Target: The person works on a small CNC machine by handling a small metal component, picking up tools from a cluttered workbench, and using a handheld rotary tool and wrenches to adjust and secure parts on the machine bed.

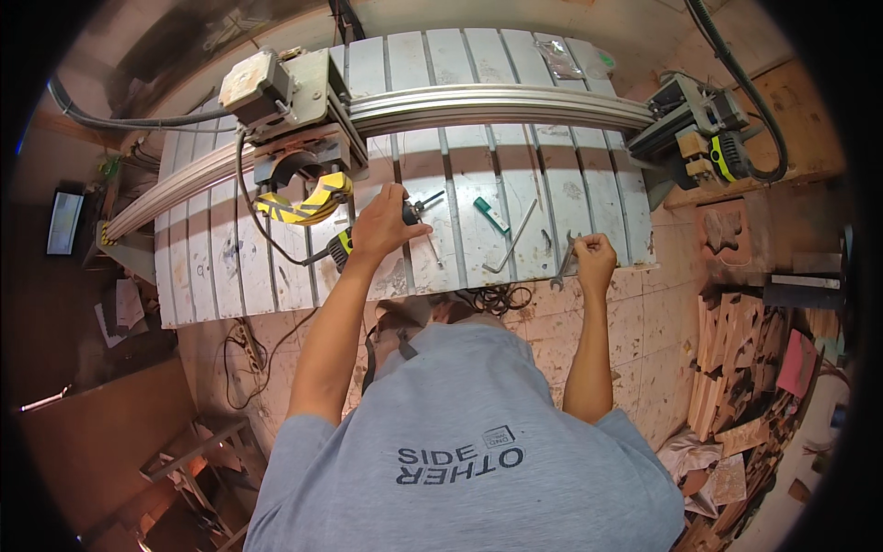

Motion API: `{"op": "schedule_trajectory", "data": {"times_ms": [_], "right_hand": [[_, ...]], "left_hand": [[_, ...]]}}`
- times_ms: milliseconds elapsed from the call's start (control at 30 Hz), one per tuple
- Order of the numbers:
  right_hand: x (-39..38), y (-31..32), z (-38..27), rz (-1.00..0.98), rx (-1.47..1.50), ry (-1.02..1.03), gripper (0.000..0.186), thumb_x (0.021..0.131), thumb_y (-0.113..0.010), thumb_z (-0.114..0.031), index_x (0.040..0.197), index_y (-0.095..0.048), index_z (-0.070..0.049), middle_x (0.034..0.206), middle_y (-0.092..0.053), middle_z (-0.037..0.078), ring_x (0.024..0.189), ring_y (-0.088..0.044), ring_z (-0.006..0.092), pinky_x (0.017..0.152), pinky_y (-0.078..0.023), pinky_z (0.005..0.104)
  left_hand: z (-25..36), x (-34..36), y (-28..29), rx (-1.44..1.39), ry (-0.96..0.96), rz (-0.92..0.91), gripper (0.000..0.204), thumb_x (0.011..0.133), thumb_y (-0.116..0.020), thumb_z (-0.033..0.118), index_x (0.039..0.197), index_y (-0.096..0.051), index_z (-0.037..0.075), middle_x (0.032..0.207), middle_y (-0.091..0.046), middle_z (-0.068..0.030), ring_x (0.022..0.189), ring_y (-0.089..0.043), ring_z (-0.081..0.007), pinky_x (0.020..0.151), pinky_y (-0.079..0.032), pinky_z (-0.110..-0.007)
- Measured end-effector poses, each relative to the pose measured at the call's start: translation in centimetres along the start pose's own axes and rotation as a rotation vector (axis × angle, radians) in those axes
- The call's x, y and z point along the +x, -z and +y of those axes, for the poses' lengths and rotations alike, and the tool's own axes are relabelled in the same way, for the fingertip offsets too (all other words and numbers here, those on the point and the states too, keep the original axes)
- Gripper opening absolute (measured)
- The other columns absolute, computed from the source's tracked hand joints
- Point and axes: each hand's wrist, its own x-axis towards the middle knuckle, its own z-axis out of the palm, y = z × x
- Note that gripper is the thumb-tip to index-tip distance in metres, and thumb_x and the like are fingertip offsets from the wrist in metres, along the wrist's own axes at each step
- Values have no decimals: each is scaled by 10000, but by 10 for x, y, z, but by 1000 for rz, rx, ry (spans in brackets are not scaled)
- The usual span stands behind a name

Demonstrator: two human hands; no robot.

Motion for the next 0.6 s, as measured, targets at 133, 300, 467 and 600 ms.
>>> {"op": "schedule_trajectory", "data": {"times_ms": [133,300,467,600], "right_hand": [[-24,4,-6,-18,662,-356,79,911,-607,-80,908,-603,-2,821,-663,71,705,-636,167,625,-555,327],[-131,-23,-85,-542,892,-796,110,957,-570,-99,998,-624,-12,822,-655,66,687,-635,158,635,-538,280],[-176,-23,-154,-1230,326,-362,165,988,-546,-135,1056,-656,-33,902,-659,62,760,-632,188,708,-497,289],[-161,-4,-199,-1534,47,384,139,927,-583,-142,989,-666,-50,893,-646,76,875,-615,251,797,-476,338]], "left_hand": [[-1,-1,0,-1,7,-7,689,653,-865,469,1063,-501,51,1015,-571,-135,985,-613,-335,796,-517,-427],[-1,0,-1,5,-1,-3,702,656,-860,479,1070,-497,44,1025,-572,-141,993,-615,-337,805,-519,-429],[-2,0,-2,10,-2,-2,701,653,-858,486,1075,-499,56,1038,-570,-135,989,-619,-334,799,-522,-432],[1,-2,-3,8,0,14,702,642,-870,475,1074,-499,64,1043,-564,-124,981,-620,-335,782,-521,-436]]}}
